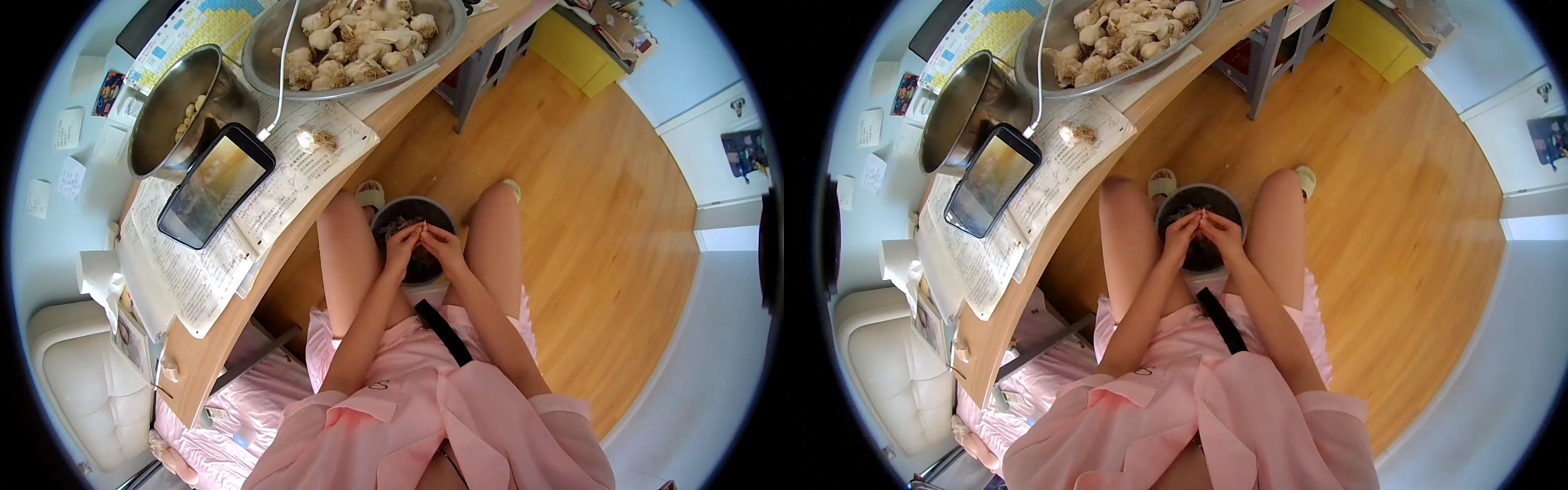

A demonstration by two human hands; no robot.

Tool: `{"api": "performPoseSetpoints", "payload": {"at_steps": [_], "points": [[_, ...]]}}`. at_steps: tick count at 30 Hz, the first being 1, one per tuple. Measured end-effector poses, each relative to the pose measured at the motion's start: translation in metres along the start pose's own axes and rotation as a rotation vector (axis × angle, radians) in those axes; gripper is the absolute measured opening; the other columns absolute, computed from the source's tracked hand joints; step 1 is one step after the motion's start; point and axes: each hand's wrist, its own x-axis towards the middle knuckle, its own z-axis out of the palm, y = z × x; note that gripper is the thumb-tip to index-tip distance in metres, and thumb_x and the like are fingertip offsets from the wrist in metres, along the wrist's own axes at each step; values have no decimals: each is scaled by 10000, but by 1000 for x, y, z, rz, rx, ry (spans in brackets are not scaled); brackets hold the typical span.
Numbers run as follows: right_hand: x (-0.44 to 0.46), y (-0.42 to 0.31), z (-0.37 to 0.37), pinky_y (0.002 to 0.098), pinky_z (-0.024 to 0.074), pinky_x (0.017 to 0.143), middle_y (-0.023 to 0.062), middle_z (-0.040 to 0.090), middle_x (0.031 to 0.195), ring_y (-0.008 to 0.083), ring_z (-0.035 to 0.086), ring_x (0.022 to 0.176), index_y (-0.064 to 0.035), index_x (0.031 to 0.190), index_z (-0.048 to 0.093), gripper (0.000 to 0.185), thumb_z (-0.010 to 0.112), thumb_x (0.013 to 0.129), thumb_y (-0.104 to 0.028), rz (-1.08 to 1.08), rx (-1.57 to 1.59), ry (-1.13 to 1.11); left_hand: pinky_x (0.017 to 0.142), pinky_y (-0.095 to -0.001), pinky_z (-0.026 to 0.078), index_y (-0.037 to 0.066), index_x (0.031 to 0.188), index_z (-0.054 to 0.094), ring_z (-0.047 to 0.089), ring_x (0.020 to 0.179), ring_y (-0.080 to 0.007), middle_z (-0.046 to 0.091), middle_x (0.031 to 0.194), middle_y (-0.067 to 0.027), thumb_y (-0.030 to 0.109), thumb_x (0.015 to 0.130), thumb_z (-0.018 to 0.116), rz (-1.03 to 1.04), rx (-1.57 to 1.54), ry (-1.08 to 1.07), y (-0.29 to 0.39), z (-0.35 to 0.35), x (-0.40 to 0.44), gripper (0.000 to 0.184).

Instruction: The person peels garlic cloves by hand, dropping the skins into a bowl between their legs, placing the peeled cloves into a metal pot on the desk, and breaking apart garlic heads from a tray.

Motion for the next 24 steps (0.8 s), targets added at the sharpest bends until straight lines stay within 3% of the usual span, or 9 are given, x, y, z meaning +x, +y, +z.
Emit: {"api": "performPoseSetpoints", "payload": {"at_steps": [5,11,24], "points": [[1,3,0,233,520,740,75,645,939,133,621,814,30,1091,616,300,682,818,-76,-20,-45,57,775,-230,491,12,1087,651,604,868,-120,648,1021,-59,181,904,588,59,44,56,-2,4,-4,257],[-2,-2,0,245,541,707,101,644,929,154,638,780,29,991,629,240,711,788,-69,61,-58,99,822,-246,462,-14,1124,613,582,940,-135,621,1079,-63,193,894,605,-104,-67,85,-11,-2,-2,309],[1,14,2,251,543,702,90,644,881,158,636,762,6,941,635,206,727,770,-63,46,-34,112,827,-253,468,-30,1120,604,585,932,-147,621,1066,-80,190,880,624,-11,-149,140,-28,-5,-3,326]]}}
